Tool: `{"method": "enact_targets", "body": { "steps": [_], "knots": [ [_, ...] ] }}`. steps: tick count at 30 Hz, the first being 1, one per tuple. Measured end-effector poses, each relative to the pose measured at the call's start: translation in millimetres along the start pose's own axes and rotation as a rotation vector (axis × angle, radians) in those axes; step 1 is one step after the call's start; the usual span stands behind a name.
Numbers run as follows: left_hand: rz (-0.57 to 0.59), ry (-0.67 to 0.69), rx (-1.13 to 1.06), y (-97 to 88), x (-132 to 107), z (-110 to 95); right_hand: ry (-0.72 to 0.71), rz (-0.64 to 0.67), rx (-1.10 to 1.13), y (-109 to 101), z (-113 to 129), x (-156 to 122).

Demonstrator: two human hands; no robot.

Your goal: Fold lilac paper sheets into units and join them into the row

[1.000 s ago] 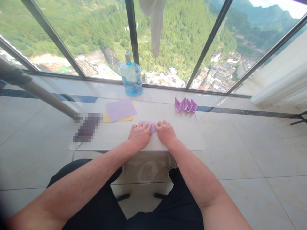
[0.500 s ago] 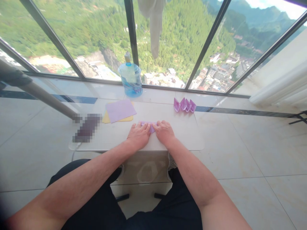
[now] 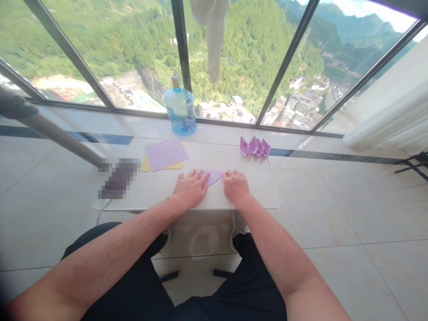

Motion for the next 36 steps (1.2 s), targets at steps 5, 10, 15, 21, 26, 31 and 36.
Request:
{"method": "enact_targets", "body": {
  "steps": [5, 10, 15, 21, 26, 31, 36],
  "knots": [
    [0.024, -0.021, -0.013, 1.2, 0, 1, 0.240, -0.018, 0.104, 2, -8, 9],
    [0.065, -0.043, -0.040, 4.9, 4, 4, 0.342, -0.102, 0.285, 8, -10, 20],
    [0.060, -0.022, -0.034, 7.4, 6, 9, 0.211, -0.038, 0.307, 12, 0, 32],
    [0.140, -0.022, -0.102, 11.2, 9, 18, 0.201, -0.009, 0.304, 10, 1, 43],
    [0.108, 0.004, -0.145, 11.9, 8, 24, 0.295, 0.040, 0.362, 13, -2, 53],
    [-0.079, 0.020, -0.187, 1.9, 9, 21, 0.512, 0.115, 0.751, 9, 0, 58],
    [-0.279, -0.065, -0.370, -20.6, 22, 15, 0.600, 0.092, 1.434, -13, 10, 61]
  ]
}}
Point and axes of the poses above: each hand's wrist, its own x-axis towards the middle knuckle, its own y-axis out of the palm, z = x × y, the point moved 2 cm from there along x, towards the middle knuckle, and after that the axes turned 12 degrees about -z, right-handed, at the moved point
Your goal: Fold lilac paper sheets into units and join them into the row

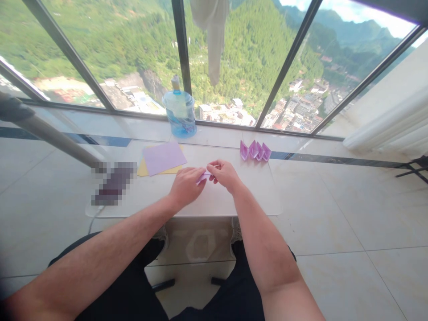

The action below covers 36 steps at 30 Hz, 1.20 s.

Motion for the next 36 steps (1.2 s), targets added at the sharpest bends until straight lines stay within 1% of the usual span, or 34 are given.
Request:
{"method": "enact_targets", "body": {
  "steps": [1, 2, 3, 5, 6, 7, 8, 10, 13, 15, 16, 18, 19, 21, 22, 23, 26, 28, 30, 33, 36],
  "knots": [
    [-0.016, -0.061, -0.078, -1.9, 5, -2, -0.012, 0.029, 0.103, 0, 4, -1],
    [-0.036, -0.163, -0.185, -3.3, 9, -2, -0.041, 0.016, 0.170, -1, 7, -1],
    [-0.071, -0.298, -0.322, -4.2, 13, -1, -0.078, -0.018, 0.195, -2, 9, 0],
    [-0.149, -0.573, -0.687, -3.7, 19, 3, -0.137, -0.101, 0.148, -4, 8, 1],
    [-0.189, -0.697, -0.885, -2.5, 21, 5, -0.146, -0.115, 0.108, -3, 6, 1],
    [-0.218, -0.794, -1.056, -1.0, 22, 7, -0.141, -0.102, 0.076, -1, 4, 1],
    [-0.239, -0.869, -1.191, 0.4, 23, 9, -0.124, -0.074, 0.060, 1, 2, 0],
    [-0.249, -0.951, -1.342, 2.3, 23, 14, -0.100, -0.040, 0.065, 7, -2, -1],
    [-0.230, -0.962, -1.362, 1.2, 23, 24, -0.090, -0.068, 0.033, 10, -3, -2],
    [-0.194, -0.952, -1.287, -1.9, 25, 33, -0.071, -0.060, -0.035, 7, -3, -1],
    [-0.157, -0.955, -1.229, -3.7, 26, 38, -0.061, -0.042, -0.082, 4, -3, 0],
    [-0.016, -0.919, -1.104, -7.3, 29, 45, -0.048, 0.008, -0.183, -3, -5, 2],
    [0.075, -0.877, -1.042, -8.7, 30, 48, -0.047, 0.033, -0.227, -6, -6, 3],
    [0.199, -0.797, -0.924, -11.1, 32, 50, -0.057, 0.062, -0.278, -12, -8, 4],
    [0.227, -0.767, -0.889, -12.1, 33, 50, -0.067, 0.064, -0.285, -14, -8, 4],
    [0.225, -0.740, -0.859, -13.1, 34, 48, -0.078, 0.058, -0.282, -15, -8, 4],
    [0.116, -0.671, -0.813, -16.7, 35, 41, -0.118, 0.030, -0.205, -16, -7, 4],
    [0.074, -0.626, -0.803, -19.2, 36, 37, -0.142, 0.023, -0.132, -16, -6, 5],
    [0.095, -0.605, -0.816, -21.0, 37, 34, -0.156, 0.002, -0.085, -16, -5, 6],
    [0.153, -0.621, -0.865, -22.0, 36, 37, -0.147, -0.029, -0.048, -17, -4, 7],
    [0.172, -0.636, -0.912, -21.6, 35, 42, -0.127, -0.011, -0.003, -17, -5, 7]
  ]
}}
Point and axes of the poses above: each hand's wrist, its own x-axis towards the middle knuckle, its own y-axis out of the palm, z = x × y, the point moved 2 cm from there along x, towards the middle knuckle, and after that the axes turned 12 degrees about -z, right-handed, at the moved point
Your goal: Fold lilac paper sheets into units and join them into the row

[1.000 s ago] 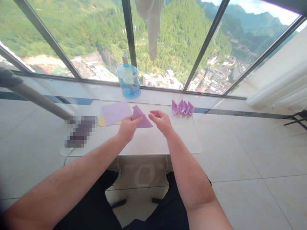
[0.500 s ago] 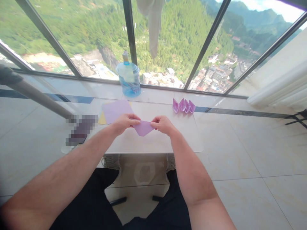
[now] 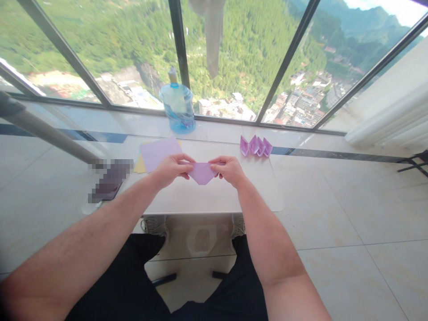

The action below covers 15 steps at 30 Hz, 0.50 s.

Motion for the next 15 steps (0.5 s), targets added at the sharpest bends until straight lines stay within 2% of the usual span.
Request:
{"method": "enact_targets", "body": {
  "steps": [6, 15],
  "knots": [
    [-0.063, 0.035, -0.069, -1.9, 1, 1, -0.005, -0.007, 0.103, 0, -3, 0],
    [-0.049, -0.054, -0.199, -4.9, -1, 0, 0.065, 0.020, 0.235, -5, -10, 0]
  ]
}}
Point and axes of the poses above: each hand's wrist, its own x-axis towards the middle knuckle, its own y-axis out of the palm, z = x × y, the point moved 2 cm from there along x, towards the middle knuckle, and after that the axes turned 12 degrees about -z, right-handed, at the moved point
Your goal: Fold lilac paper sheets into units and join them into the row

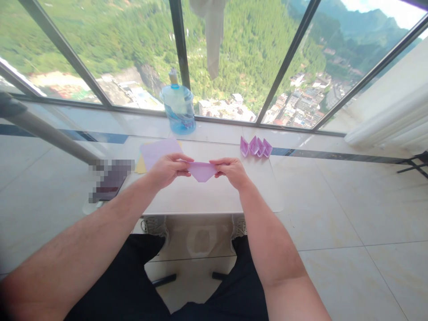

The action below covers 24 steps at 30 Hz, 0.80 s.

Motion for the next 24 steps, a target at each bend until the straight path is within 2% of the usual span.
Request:
{"method": "enact_targets", "body": {
  "steps": [8, 11, 17, 24],
  "knots": [
    [-0.017, -0.054, -0.034, 2.6, -4, -5, -0.008, 0.030, 0.018, 4, 5, -3],
    [-0.024, -0.030, -0.009, 5.0, -6, -4, -0.013, 0.038, -0.010, 4, 5, -4],
    [-0.095, 0.119, 0.113, 10.3, -7, 0, -0.077, 0.010, -0.151, 4, 7, -6],
    [-0.127, 0.370, 0.304, 13.1, -7, 2, -0.149, 0.022, -0.158, 9, 10, -4]
  ]
}}
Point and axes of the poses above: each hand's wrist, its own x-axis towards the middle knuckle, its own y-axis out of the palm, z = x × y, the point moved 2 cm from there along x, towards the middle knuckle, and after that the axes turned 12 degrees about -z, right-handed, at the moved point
